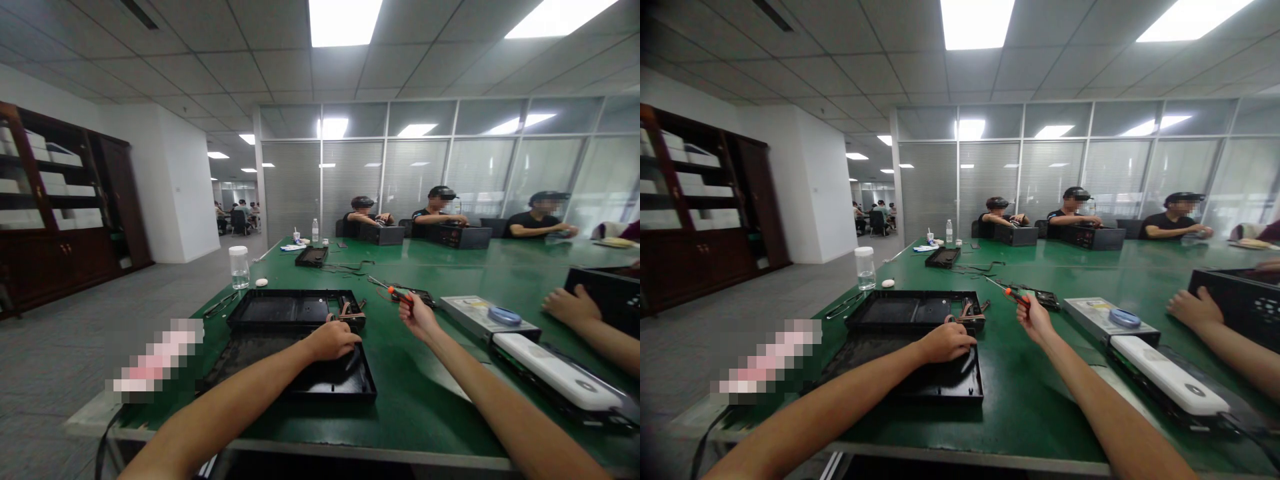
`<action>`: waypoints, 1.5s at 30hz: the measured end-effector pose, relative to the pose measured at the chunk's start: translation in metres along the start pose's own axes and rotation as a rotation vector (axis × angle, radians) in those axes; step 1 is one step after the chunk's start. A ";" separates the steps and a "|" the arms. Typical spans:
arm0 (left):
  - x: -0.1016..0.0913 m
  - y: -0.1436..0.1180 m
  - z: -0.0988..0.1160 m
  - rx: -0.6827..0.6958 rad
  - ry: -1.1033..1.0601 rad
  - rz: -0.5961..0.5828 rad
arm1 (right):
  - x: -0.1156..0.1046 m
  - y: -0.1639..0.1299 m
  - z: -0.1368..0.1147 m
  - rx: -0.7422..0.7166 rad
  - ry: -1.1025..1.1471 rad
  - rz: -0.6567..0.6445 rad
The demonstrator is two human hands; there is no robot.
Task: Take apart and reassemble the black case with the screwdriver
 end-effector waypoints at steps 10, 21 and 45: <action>-0.051 0.006 0.010 -0.004 0.074 0.084 | 0.069 -0.039 -0.043 -0.128 -0.260 -0.246; -0.052 -0.096 -0.135 -0.595 -0.103 -0.308 | 0.143 -0.204 -0.031 -0.377 -1.339 -0.815; -0.074 -0.060 -0.093 -0.200 0.089 -0.199 | 0.119 -0.189 -0.024 -0.425 -1.338 -0.672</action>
Point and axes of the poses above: each hand's wrist, its own y-axis towards the middle knuckle, its own x-axis out of the palm, z = x × y, the point moved 10 cm from there along y, towards the middle knuckle, and after that the axes turned 2 degrees about -y, right-handed, at the moved point
